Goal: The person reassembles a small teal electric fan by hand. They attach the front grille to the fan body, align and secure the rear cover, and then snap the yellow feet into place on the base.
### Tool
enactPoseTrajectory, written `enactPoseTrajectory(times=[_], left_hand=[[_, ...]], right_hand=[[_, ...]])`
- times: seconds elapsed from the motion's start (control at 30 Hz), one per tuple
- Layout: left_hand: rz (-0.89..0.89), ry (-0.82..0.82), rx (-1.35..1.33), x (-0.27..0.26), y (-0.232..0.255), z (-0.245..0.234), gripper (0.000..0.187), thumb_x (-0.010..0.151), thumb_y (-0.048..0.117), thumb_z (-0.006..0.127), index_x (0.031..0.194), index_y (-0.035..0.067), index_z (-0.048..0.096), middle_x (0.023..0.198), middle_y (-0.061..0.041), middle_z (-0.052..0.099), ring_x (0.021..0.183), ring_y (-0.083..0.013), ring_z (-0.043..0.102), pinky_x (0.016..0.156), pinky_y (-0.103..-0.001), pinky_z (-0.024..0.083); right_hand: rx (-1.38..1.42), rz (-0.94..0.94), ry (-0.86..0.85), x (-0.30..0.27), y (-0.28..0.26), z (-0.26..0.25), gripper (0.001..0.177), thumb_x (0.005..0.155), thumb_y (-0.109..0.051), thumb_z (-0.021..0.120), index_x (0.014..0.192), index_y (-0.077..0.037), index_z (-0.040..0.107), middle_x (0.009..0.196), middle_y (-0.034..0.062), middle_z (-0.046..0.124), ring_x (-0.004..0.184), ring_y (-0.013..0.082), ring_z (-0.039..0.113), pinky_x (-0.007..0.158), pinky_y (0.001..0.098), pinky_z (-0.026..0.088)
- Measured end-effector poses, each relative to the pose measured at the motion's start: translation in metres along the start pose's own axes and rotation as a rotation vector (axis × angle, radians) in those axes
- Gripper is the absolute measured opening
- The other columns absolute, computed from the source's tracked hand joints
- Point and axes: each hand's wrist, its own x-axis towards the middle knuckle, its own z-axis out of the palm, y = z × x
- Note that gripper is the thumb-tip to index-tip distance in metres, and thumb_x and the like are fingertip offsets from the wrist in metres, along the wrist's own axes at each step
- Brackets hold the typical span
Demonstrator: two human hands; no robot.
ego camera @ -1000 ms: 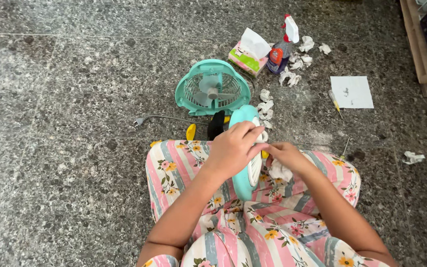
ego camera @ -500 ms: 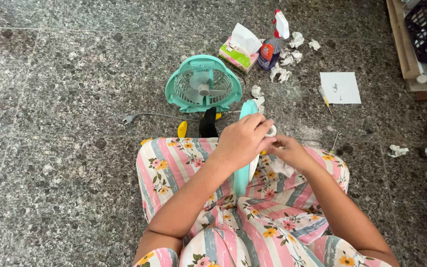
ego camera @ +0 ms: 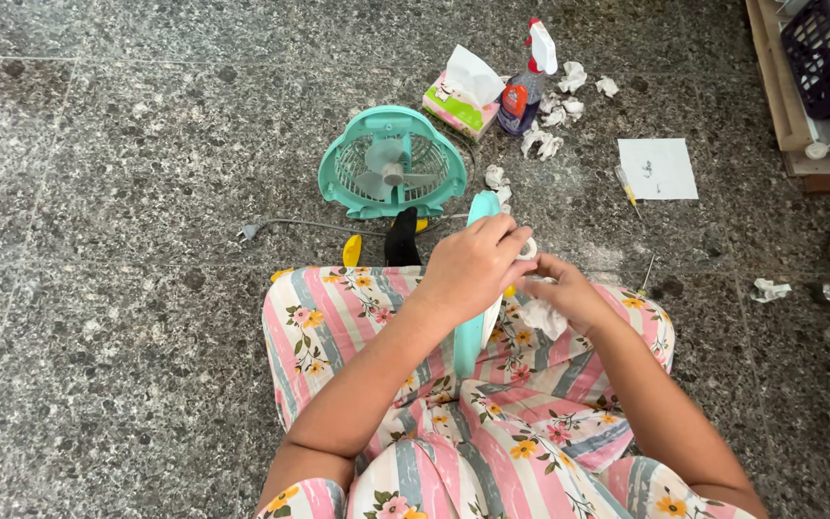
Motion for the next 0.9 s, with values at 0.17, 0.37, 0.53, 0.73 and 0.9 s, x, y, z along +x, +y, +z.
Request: enactPoseTrajectory(times=[0.17, 0.37, 0.53, 0.73, 0.9], left_hand=[[0.032, -0.011, 0.034, 0.002, 0.002, 0.004, 0.042, 0.087, 0.031, 0.077, 0.118, 0.004, 0.069, 0.107, -0.005, 0.063, 0.098, -0.0229, 0.067, 0.08, -0.035, 0.057], [0.03, 0.008, 0.031, 0.002, 0.001, 0.006, 0.041, 0.086, 0.03, 0.078, 0.117, 0.005, 0.068, 0.108, -0.005, 0.063, 0.101, -0.0222, 0.067, 0.079, -0.034, 0.056], [0.006, -0.019, 0.007, 0.001, 0.0, 0.004, 0.04, 0.086, 0.031, 0.078, 0.116, 0.006, 0.068, 0.106, -0.005, 0.062, 0.102, -0.0218, 0.066, 0.08, -0.035, 0.057], [0.017, -0.029, 0.019, 0.002, 0.002, 0.004, 0.042, 0.085, 0.03, 0.078, 0.117, 0.006, 0.067, 0.107, -0.004, 0.062, 0.104, -0.0221, 0.066, 0.081, -0.035, 0.056], [0.008, -0.041, 0.041, 0.003, 0.002, 0.003, 0.042, 0.084, 0.028, 0.078, 0.119, 0.006, 0.068, 0.108, -0.004, 0.062, 0.102, -0.0219, 0.066, 0.081, -0.035, 0.056]], right_hand=[[0.177, 0.341, 0.055, 0.015, 0.009, 0.011, 0.025, 0.093, -0.017, 0.059, 0.111, -0.002, 0.068, 0.093, 0.0105, 0.073, 0.08, 0.0199, 0.069, 0.07, 0.0343, 0.055], [-0.024, 0.01, 0.06, -0.001, 0.004, 0.014, 0.025, 0.085, -0.005, 0.074, 0.109, -0.002, 0.071, 0.1, 0.0028, 0.071, 0.087, 0.0095, 0.062, 0.075, 0.0267, 0.052], [-0.299, -0.319, 0.093, -0.015, -0.006, 0.017, 0.035, 0.078, -0.005, 0.084, 0.109, -0.006, 0.069, 0.105, 0.0041, 0.069, 0.088, 0.0126, 0.061, 0.073, 0.0281, 0.051], [-0.63, -0.748, 0.099, -0.019, -0.008, 0.015, 0.037, 0.079, -0.009, 0.083, 0.112, -0.01, 0.066, 0.118, 0.0085, 0.064, 0.1, 0.0187, 0.066, 0.082, 0.031, 0.055], [-0.31, -0.506, 0.093, -0.018, 0.003, 0.009, 0.035, 0.084, -0.012, 0.077, 0.116, -0.005, 0.064, 0.119, 0.0055, 0.062, 0.098, 0.013, 0.06, 0.072, 0.0274, 0.05]])
